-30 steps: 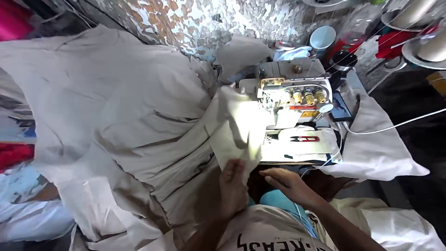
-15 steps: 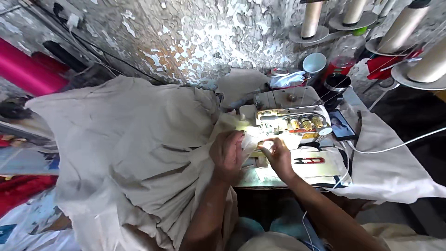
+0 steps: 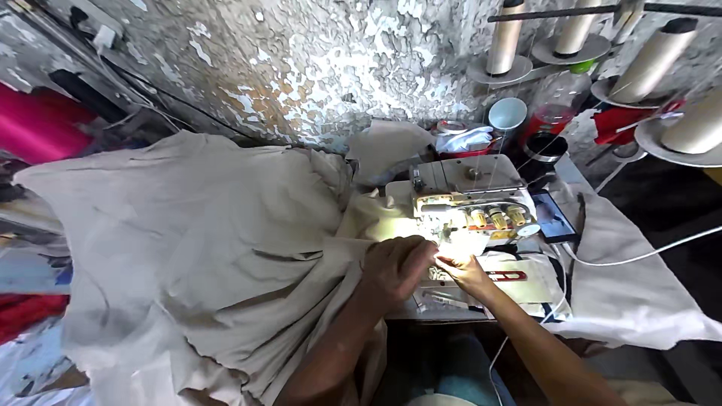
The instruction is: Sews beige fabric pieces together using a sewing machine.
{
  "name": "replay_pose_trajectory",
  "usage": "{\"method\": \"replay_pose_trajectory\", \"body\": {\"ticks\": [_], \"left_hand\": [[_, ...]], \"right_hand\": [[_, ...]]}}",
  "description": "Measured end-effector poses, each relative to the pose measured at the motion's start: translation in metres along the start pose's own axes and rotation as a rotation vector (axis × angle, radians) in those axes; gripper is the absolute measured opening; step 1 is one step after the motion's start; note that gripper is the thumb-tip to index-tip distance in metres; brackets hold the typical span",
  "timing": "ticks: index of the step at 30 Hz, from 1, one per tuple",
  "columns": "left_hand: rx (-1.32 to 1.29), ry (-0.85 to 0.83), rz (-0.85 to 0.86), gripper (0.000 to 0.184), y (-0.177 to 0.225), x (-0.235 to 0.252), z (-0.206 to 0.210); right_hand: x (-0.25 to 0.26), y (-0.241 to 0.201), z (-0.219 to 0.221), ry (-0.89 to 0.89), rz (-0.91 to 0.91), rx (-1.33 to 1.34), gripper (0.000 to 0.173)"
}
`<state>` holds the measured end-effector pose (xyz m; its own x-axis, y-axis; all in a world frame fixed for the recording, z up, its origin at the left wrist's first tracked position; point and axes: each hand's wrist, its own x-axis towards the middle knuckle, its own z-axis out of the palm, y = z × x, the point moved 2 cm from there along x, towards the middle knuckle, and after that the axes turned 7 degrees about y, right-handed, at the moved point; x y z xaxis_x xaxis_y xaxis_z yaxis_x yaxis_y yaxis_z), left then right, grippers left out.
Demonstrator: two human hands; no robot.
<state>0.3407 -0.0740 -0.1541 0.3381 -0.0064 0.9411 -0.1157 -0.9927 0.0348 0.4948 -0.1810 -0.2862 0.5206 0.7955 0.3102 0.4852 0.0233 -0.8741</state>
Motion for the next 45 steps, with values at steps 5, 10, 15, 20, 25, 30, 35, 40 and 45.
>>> {"method": "replay_pose_trajectory", "body": {"ticks": [5,10,15,20,25,30,35,40,45], "left_hand": [[-0.002,-0.059,0.004,0.009,-0.002,-0.016,0.008],[-0.051,-0.203,0.056,0.013,0.003,-0.049,0.005],[-0.096,-0.452,-0.162,0.019,0.048,-0.083,-0.009],[-0.032,-0.424,-0.279,0.014,0.065,-0.122,0.009],[0.055,-0.346,-0.255,0.014,0.051,-0.124,0.033],[0.110,-0.331,-0.283,0.015,0.037,-0.121,0.047],[0.174,-0.357,-0.267,0.015,0.021,-0.112,0.061],[0.227,-0.402,-0.267,0.012,0.002,-0.109,0.069],[0.149,-0.394,-0.246,0.013,-0.021,-0.113,0.072]], "right_hand": [[-0.015,-0.003,0.003,0.012,0.028,0.041,0.024],[-0.034,-0.005,0.005,0.036,0.033,0.007,0.021],[-0.044,0.009,0.008,0.117,-0.227,-0.167,0.024],[-0.055,0.017,0.035,0.334,-0.063,-0.056,0.026],[-0.083,0.018,0.063,0.292,0.285,-0.062,0.031],[-0.088,0.003,0.070,0.165,0.133,-0.319,0.027],[-0.080,-0.006,0.073,0.072,0.131,-0.262,0.033],[-0.083,0.015,0.073,0.141,0.036,-0.135,0.030],[-0.090,0.016,0.053,0.179,0.041,-0.016,0.032]]}}
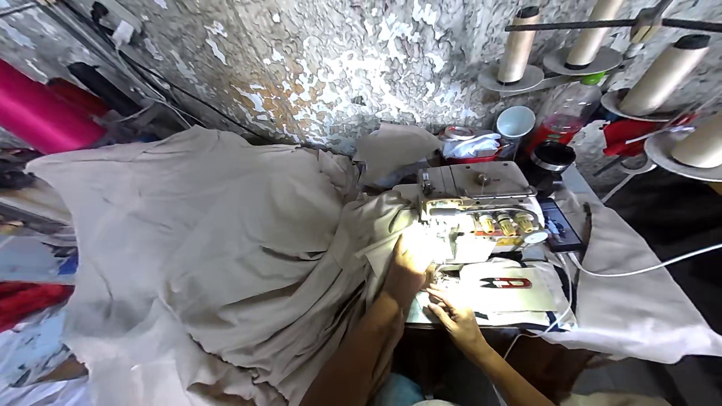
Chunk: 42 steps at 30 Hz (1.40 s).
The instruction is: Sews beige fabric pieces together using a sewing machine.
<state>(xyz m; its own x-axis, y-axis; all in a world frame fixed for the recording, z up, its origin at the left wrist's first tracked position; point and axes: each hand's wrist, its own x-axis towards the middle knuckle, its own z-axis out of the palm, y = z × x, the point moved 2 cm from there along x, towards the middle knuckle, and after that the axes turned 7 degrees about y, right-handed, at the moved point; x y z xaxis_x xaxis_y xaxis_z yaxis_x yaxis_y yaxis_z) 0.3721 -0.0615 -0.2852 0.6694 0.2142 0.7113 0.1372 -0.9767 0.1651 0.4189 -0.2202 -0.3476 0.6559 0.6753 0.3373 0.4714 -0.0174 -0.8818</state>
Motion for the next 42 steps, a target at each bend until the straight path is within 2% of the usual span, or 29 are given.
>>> {"method": "replay_pose_trajectory", "body": {"ticks": [2,6,10,13,16,19,20,23,25,27,32,34,38,42], "left_hand": [[-0.011,-0.023,-0.006,0.011,-0.009,0.003,-0.001],[-0.111,-0.061,-0.089,0.014,-0.024,0.017,-0.006],[-0.174,-0.180,-0.260,0.032,-0.036,0.029,-0.004],[-0.204,-0.128,-0.335,0.025,-0.036,0.035,-0.004],[-0.169,-0.135,-0.452,0.027,-0.030,0.034,-0.007],[-0.122,-0.161,-0.559,0.030,-0.022,0.029,-0.018],[-0.124,-0.171,-0.600,0.031,-0.018,0.027,-0.023],[-0.110,-0.133,-0.652,0.027,-0.009,0.016,-0.034],[-0.128,-0.102,-0.665,0.023,-0.006,0.009,-0.040],[-0.178,-0.139,-0.720,0.024,-0.002,0.004,-0.048],[-0.292,-0.160,-0.799,0.029,0.016,0.008,-0.071],[-0.306,-0.136,-0.786,0.029,0.021,0.008,-0.077],[-0.250,-0.055,-0.743,0.024,0.024,0.003,-0.078],[-0.265,-0.014,-0.671,0.022,0.032,-0.008,-0.073]], "right_hand": [[0.000,0.001,-0.015,0.036,-0.014,-0.083,0.031],[0.008,-0.006,-0.055,0.132,0.015,-0.450,0.026],[0.021,0.015,-0.092,0.066,0.082,-0.679,0.030],[0.023,0.030,-0.102,0.038,0.091,-0.747,0.030],[0.021,0.042,-0.102,0.119,-0.049,-0.803,0.024],[0.025,0.047,-0.102,0.191,-0.115,-0.833,0.022],[0.028,0.044,-0.102,0.221,-0.090,-0.835,0.023],[0.040,0.017,-0.095,0.255,0.138,-0.807,0.031],[0.051,-0.007,-0.085,0.204,0.186,-0.708,0.033],[0.065,-0.040,-0.071,0.085,0.170,-0.700,0.036],[0.096,-0.082,-0.036,-0.126,-0.070,-0.761,0.034],[0.104,-0.090,-0.027,-0.178,-0.063,-0.788,0.036],[0.110,-0.098,-0.016,-0.261,0.073,-0.864,0.036],[0.111,-0.085,-0.008,-0.192,0.051,-0.782,0.033]]}}
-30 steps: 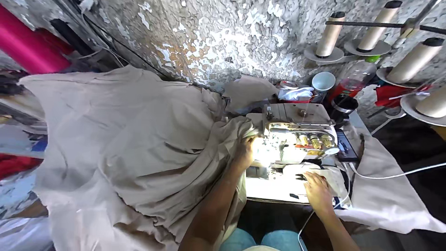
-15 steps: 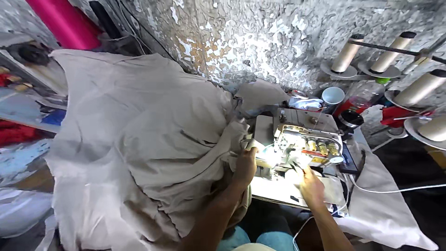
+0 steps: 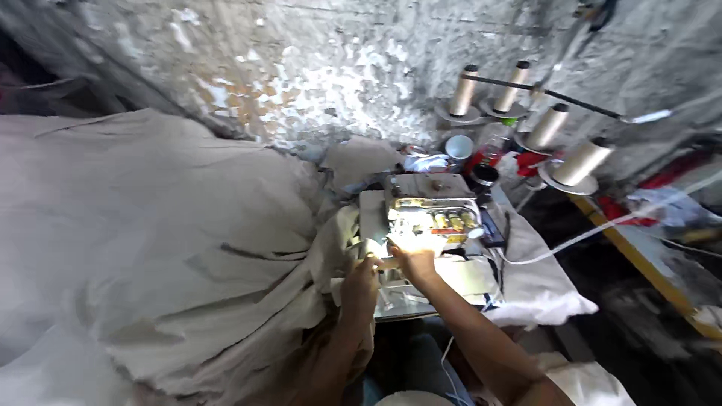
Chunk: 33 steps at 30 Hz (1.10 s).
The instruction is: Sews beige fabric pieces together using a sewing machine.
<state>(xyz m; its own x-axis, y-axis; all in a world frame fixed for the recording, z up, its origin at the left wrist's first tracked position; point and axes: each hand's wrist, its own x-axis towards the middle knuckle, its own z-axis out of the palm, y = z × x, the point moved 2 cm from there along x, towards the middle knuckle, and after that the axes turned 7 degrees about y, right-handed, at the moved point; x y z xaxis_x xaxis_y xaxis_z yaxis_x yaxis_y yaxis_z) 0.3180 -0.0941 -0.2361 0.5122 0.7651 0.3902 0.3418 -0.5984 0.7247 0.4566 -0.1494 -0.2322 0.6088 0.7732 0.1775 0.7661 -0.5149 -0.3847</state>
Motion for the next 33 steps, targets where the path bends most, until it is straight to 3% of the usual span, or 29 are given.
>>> {"method": "replay_pose_trajectory", "body": {"ticks": [4,7,10,13,16,18,20,21,22,25,26,28,33], "left_hand": [[-0.075,-0.059,0.148,0.023,-0.003,-0.015,-0.005],[-0.117,-0.259,0.207,0.020,0.006,-0.037,-0.019],[-0.257,-0.395,0.348,0.021,-0.001,-0.072,-0.018],[-0.442,-0.509,0.382,0.017,-0.010,-0.107,-0.011],[-0.574,-0.745,0.231,0.017,-0.031,-0.128,-0.002],[-0.578,-0.874,0.072,0.020,-0.045,-0.138,0.002],[-0.532,-0.974,-0.051,0.023,-0.051,-0.146,0.002],[-0.503,-1.019,-0.093,0.025,-0.050,-0.148,0.003],[-0.475,-1.054,-0.120,0.026,-0.049,-0.150,0.004],[-0.423,-1.099,-0.105,0.028,-0.046,-0.150,0.009],[-0.420,-1.101,-0.097,0.028,-0.043,-0.148,0.008],[-0.422,-1.088,-0.081,0.028,-0.035,-0.142,0.005],[-0.599,-0.983,-0.124,0.028,-0.023,-0.134,-0.012]], "right_hand": [[-0.008,0.009,0.002,0.090,-0.060,0.015,0.027],[-0.032,0.025,-0.006,0.132,-0.052,0.122,0.027],[-0.053,0.067,-0.001,0.149,-0.035,0.113,0.028],[-0.062,0.122,0.008,-0.065,0.096,0.002,0.032],[-0.065,0.138,0.007,-0.146,0.129,-0.053,0.036],[-0.062,0.114,0.001,0.076,-0.007,-0.037,0.028],[-0.054,0.064,-0.008,0.322,-0.213,0.005,0.020],[-0.050,0.033,-0.010,0.356,-0.315,0.041,0.019],[-0.048,0.002,-0.010,0.289,-0.406,0.074,0.023],[-0.041,-0.081,0.007,-0.211,-0.738,0.016,0.054],[-0.038,-0.101,0.017,-0.315,-0.843,-0.068,0.057],[-0.028,-0.122,0.040,-0.416,-0.948,-0.184,0.050],[0.004,-0.131,0.042,-0.443,-0.901,-0.255,0.036]]}}
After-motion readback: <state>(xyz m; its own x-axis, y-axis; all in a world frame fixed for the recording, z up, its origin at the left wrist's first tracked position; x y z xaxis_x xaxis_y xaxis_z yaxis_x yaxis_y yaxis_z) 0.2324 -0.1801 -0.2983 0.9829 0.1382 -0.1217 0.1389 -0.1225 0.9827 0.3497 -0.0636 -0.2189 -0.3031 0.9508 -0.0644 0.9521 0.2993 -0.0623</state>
